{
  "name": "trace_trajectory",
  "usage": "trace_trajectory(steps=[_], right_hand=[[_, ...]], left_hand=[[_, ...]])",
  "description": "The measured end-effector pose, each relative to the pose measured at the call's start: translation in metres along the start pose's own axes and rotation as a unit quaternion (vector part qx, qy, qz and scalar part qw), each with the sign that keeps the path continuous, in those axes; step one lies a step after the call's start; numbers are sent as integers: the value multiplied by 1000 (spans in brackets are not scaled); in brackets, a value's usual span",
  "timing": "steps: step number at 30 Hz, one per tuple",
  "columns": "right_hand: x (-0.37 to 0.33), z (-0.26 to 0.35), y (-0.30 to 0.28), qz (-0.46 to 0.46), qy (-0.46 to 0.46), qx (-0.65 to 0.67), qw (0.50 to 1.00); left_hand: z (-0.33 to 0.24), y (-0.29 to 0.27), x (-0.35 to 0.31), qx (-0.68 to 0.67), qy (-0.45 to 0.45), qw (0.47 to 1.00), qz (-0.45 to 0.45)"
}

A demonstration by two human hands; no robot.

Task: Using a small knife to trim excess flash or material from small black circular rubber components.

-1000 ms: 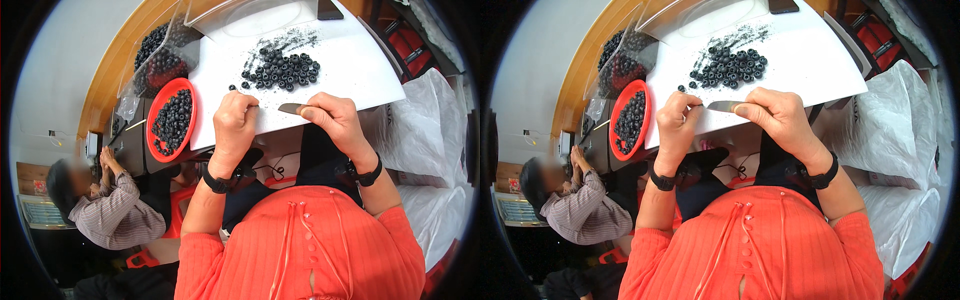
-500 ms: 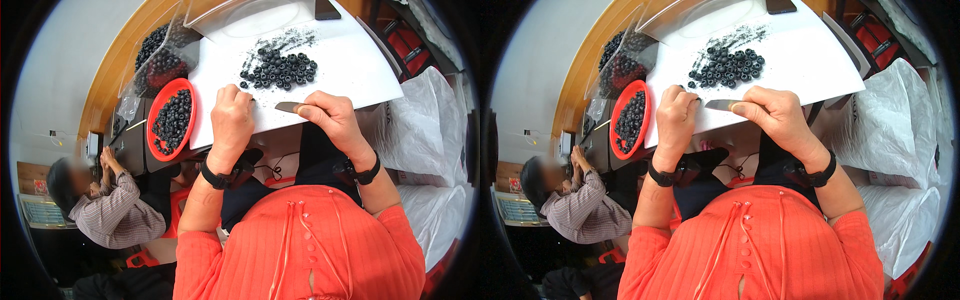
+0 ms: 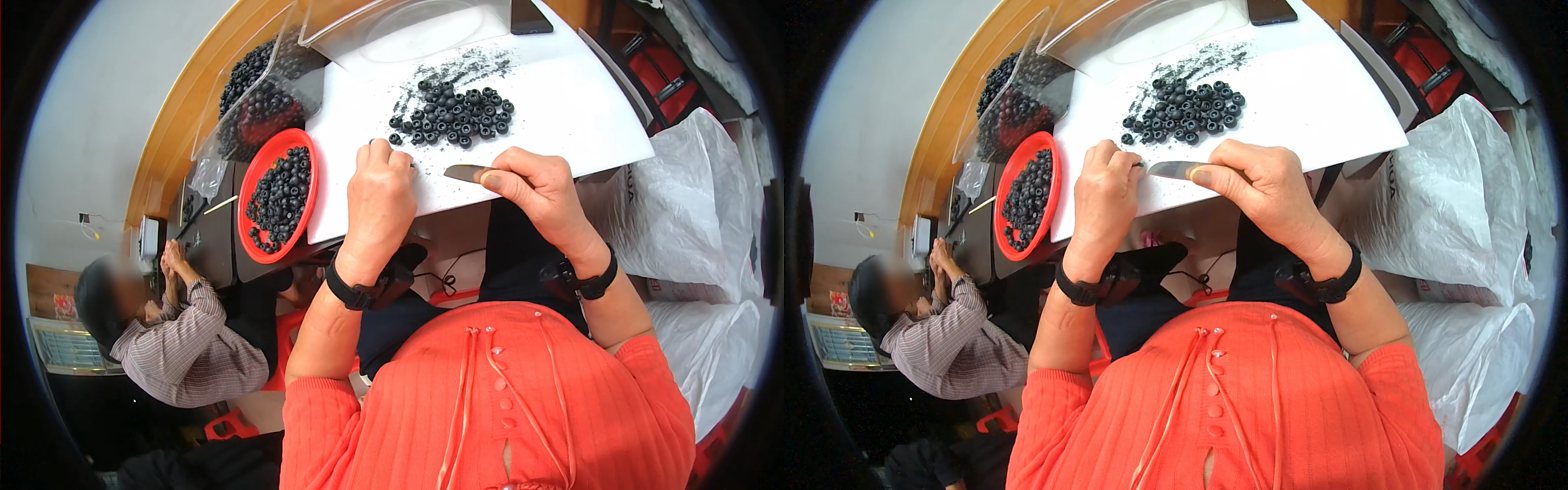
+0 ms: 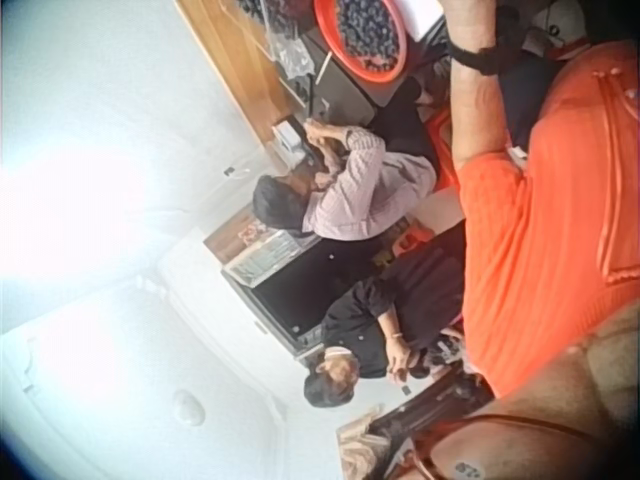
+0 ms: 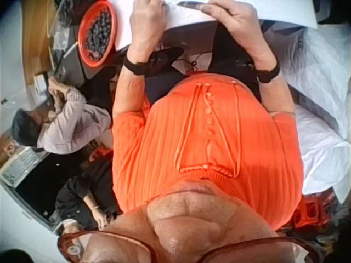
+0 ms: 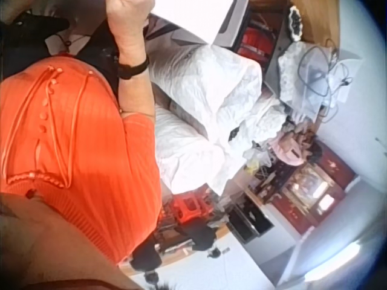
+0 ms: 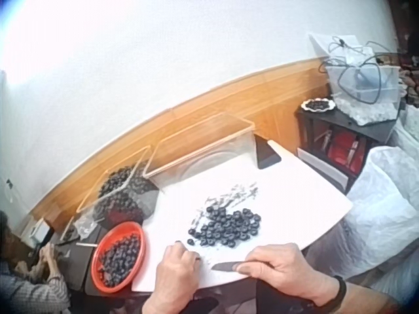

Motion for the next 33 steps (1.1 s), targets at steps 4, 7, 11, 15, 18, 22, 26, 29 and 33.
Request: trace_trajectory(steps=[4, 7, 11, 15, 18, 22, 26, 29, 33], right_hand=[[1, 0, 1, 2, 1, -3, 1000], [0, 0, 2, 3, 0, 2, 1000], [0, 0, 1, 0, -6, -2, 1000], [0, -1, 3, -7, -13, 11, 1000], [1, 0, 2, -4, -11, -11, 1000], [2, 1, 3, -9, -4, -10, 1000], [4, 4, 2, 2, -2, -22, 1000], [7, 6, 3, 9, 10, -28, 1000], [10, 6, 5, 22, 25, -55, 998]], left_hand=[[6, 3, -1, 24, -6, 1000, 13], [5, 2, -6, 22, 2, 1000, -5], [5, 1, -7, 33, -3, 999, -22], [4, -5, -11, -27, 12, 999, -29], [-9, -7, -18, -19, 39, 999, -23], [-16, -1, -24, 3, 23, 999, -42], [-5, -2, -24, -87, 9, 993, -75], [-1, -2, -25, -140, -10, 987, -72], [-2, 0, -24, -59, 8, 997, -58]])
Point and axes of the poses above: each hand's wrist, its own x-axis towards the middle knuckle, its own y-axis out of the palm, z = x × y, the point moved 4 cm from there along x, towards the middle knuckle, and after that the axes turned 10 degrees about -y, right-handed, at the moved point
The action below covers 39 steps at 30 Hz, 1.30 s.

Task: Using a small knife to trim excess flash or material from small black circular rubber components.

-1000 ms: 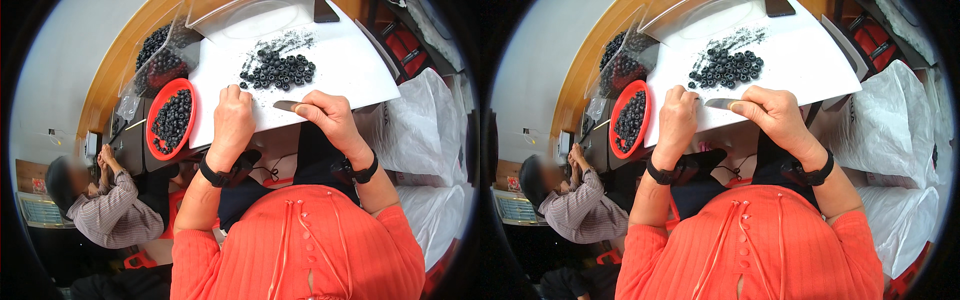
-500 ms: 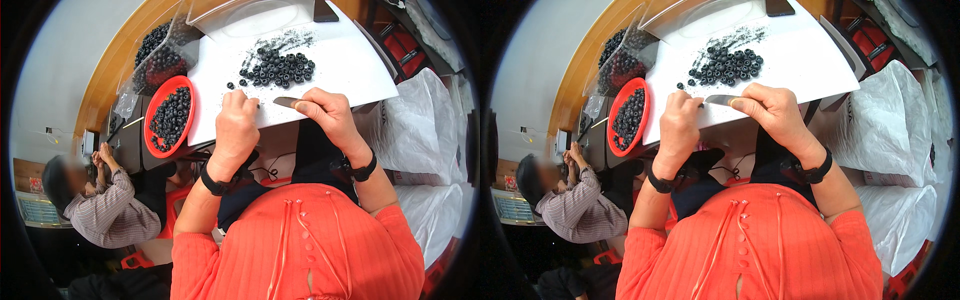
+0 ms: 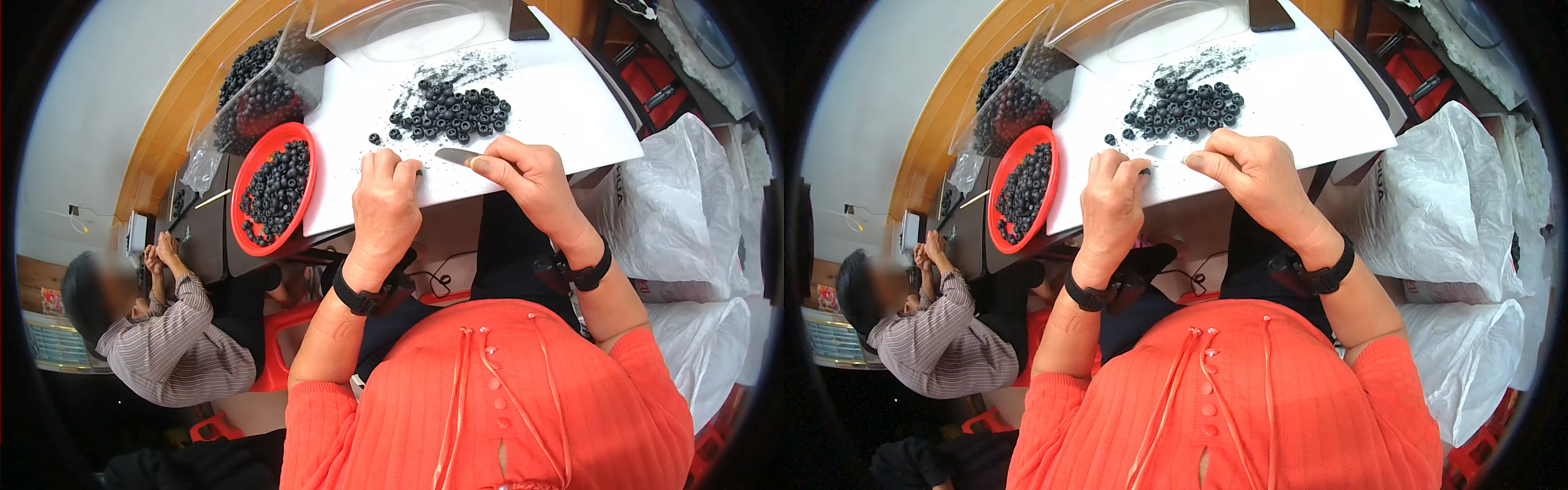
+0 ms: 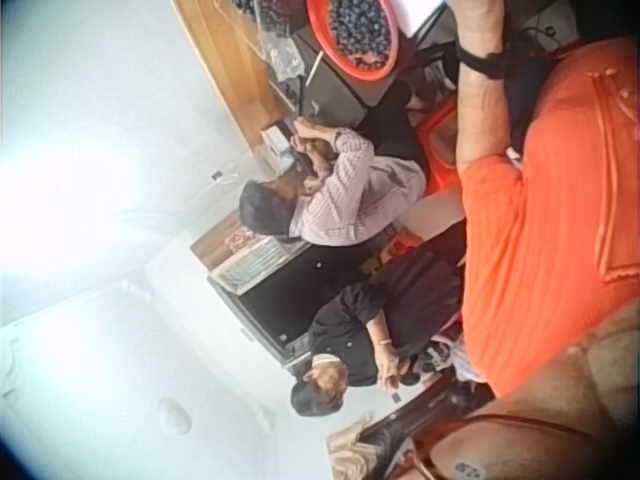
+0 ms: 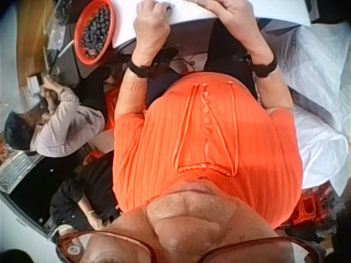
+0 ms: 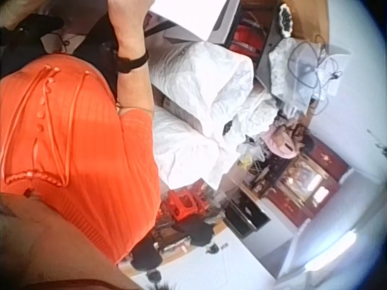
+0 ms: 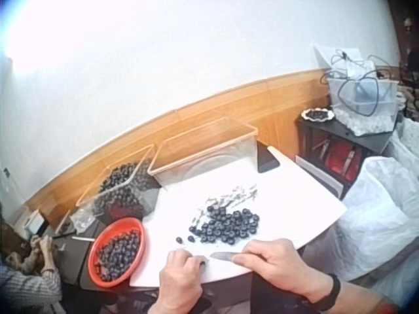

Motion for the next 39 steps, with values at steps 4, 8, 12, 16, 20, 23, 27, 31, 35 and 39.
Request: trace_trajectory(steps=[4, 8, 12, 16, 20, 23, 27, 31, 35, 39], right_hand=[[3, 6, -1, 7, -1, -12, 1000], [5, 11, 1, 21, -9, -38, 999], [8, 12, 7, 28, -22, -105, 994], [9, 14, 9, 27, -23, -133, 991], [9, 14, 11, 23, -40, -159, 986], [10, 14, 11, 23, -46, -172, 984], [10, 15, 12, 29, -46, -187, 981], [10, 15, 14, 24, -53, -189, 980], [11, 16, 13, 27, -59, -199, 978], [11, 14, 13, 33, -64, -189, 979]], left_hand=[[8, -8, 0, -220, -83, 971, 35], [15, -6, -5, -485, -242, 828, 142], [14, 3, -9, -650, -271, 697, 137], [13, 7, -11, -705, -280, 637, 135], [13, 9, -10, -704, -271, 642, 136], [11, 7, -8, -685, -269, 663, 138], [9, 6, -7, -661, -257, 693, 131], [9, 6, -7, -641, -237, 720, 122], [10, 6, -7, -637, -242, 721, 121], [11, 6, -8, -638, -234, 725, 117]])
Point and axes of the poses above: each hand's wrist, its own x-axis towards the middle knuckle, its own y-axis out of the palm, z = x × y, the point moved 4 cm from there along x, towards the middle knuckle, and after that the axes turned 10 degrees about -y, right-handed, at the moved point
